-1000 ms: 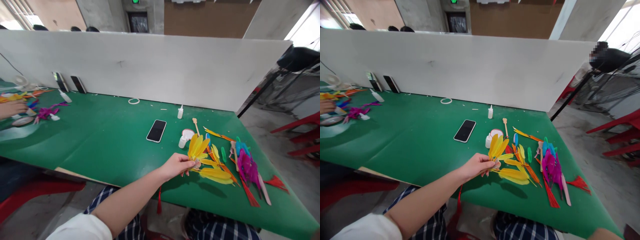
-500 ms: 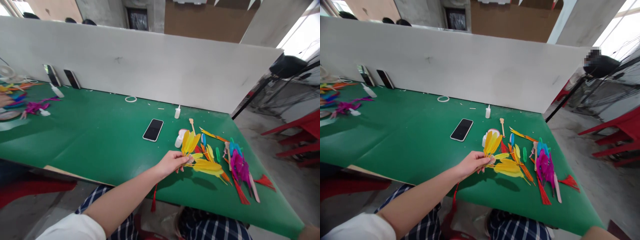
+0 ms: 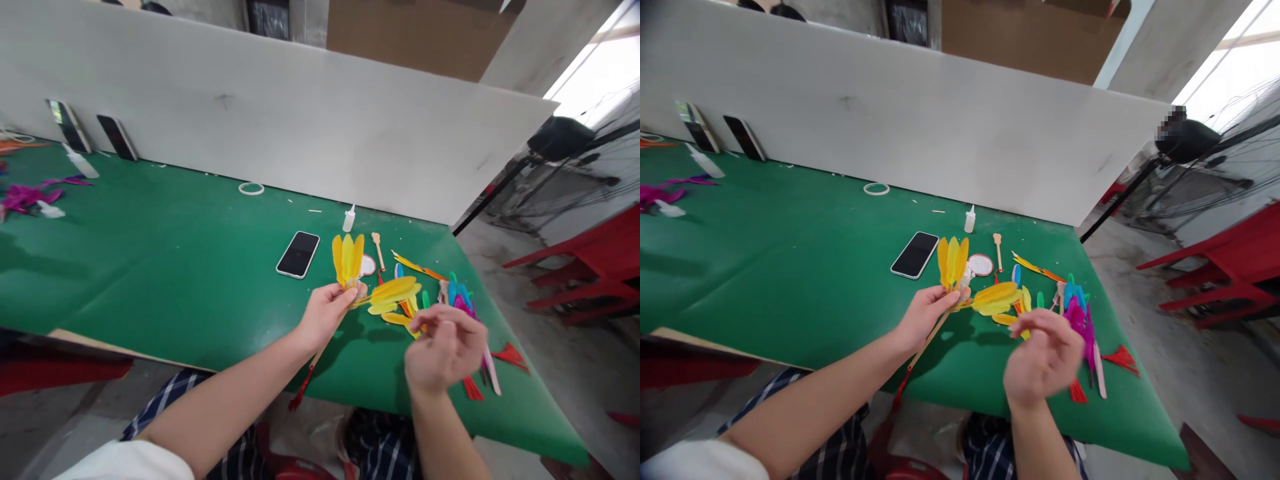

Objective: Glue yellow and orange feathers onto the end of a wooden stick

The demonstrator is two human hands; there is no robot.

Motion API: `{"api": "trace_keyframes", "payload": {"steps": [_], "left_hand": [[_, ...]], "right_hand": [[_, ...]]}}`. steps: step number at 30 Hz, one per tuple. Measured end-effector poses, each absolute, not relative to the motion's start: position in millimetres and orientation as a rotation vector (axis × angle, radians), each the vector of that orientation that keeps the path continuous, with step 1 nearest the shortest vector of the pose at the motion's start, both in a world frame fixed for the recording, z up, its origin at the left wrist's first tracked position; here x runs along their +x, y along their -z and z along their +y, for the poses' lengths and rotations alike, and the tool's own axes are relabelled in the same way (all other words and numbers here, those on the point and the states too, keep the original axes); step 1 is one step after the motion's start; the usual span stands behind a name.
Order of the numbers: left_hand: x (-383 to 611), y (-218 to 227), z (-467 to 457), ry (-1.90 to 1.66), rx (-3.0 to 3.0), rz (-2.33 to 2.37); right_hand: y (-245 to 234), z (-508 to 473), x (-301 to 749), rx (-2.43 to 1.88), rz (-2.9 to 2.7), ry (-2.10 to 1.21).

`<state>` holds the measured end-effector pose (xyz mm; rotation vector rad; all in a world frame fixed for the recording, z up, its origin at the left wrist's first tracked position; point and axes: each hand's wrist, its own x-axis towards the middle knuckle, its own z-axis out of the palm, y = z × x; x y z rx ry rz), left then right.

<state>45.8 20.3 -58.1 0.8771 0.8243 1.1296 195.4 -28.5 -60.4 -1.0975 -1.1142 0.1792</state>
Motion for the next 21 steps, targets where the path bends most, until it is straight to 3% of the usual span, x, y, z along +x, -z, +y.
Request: {"api": "trace_keyframes", "payload": {"steps": [2,5,9,15,21], "left_hand": [[44.6,56.9,22.3,-1.217,0.841,0.836],[44.8,56.1,23.4,-1.311,0.802,0.829],[51.1,63.4,19.6,-1.287,0.791,0.810],[50.8,79.5,23.6,-1.204,0.811,0.847],[35.9,70.4,40.7,-1.404,0.808,0.855]], "right_hand": [[76.8,-22.4,185.3,-1.075,-0.999,-0.311],[96.1,-10.3,166.3,-1.135,-0.986,-0.783],[97.6,0.0,148.4,-1.030,-0.962,-1.233],[85.5,0.8,149.7,-1.049,-0.758,-1.425],[87.3,1.5,156.0,-1.179,-0.841,-1.398]]}}
